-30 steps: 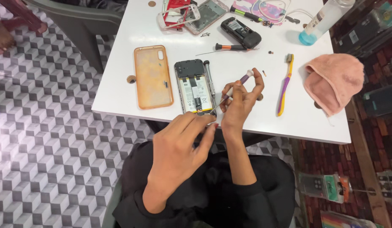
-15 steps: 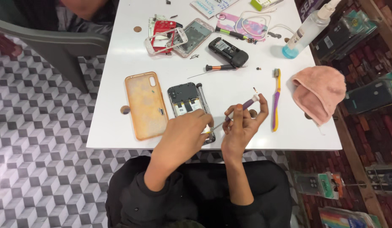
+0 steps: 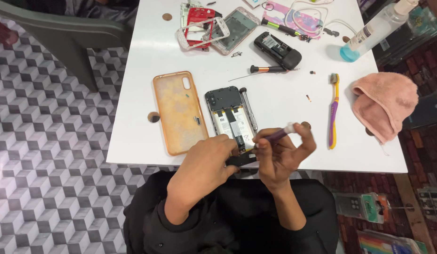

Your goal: The person disassembles a smartphone by removing screws and internal components, including the battery and circuit boards. They then use a toothbrush to clean the internal parts.

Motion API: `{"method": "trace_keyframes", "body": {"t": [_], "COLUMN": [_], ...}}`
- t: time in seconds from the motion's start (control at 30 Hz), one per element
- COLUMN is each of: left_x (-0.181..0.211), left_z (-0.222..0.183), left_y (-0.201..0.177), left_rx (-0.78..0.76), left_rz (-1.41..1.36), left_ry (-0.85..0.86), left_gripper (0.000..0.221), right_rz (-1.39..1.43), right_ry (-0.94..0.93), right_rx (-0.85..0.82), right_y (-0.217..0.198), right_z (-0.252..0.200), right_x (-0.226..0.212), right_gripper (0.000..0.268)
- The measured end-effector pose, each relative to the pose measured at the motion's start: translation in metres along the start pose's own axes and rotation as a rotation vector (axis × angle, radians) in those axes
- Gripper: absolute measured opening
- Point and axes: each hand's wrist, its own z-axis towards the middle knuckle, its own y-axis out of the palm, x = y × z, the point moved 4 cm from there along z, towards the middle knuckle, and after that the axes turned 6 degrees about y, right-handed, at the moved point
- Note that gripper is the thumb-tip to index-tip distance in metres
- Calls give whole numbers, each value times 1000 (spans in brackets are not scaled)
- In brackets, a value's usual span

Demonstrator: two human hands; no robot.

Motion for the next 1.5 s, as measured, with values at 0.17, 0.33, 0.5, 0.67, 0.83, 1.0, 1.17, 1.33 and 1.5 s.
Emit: {"method": "trace_keyframes", "body": {"t": [0.17,0.33,0.5,0.67,0.83,1.0,1.17,1.33,1.5], "left_x": [-9,-8,-11,-15,-17,-15,-12,-5,-4], "left_z": [-2,-2,-2,0,2,-1,-7,-10,-9], "left_y": [6,7,8,6,5,5,5,10,10], "left_rx": [24,39,38,7,-15,20,51,86,125], "left_rz": [-3,-22,-54,-147,-183,-240,-188,-41,-4], "left_ry": [33,8,-13,-62,-67,6,5,-18,15], "left_gripper": [26,28,29,27,24,20,22,21,21], "right_rz": [-200,-174,-295,-187,-192,-86,-132,-33,78], "right_ry": [-100,-119,-117,-84,-90,-9,-67,-40,23], "right_rx": [-107,-64,-59,-29,-29,-3,-67,-246,-405], "right_y": [3,4,3,2,2,1,4,-1,-11], "right_z": [-2,-2,-5,-4,-4,-3,5,18,25], "right_x": [-2,-4,-2,-1,1,0,-9,-20,-33], "right_gripper": [58,58,58,58,56,56,61,64,56]}}
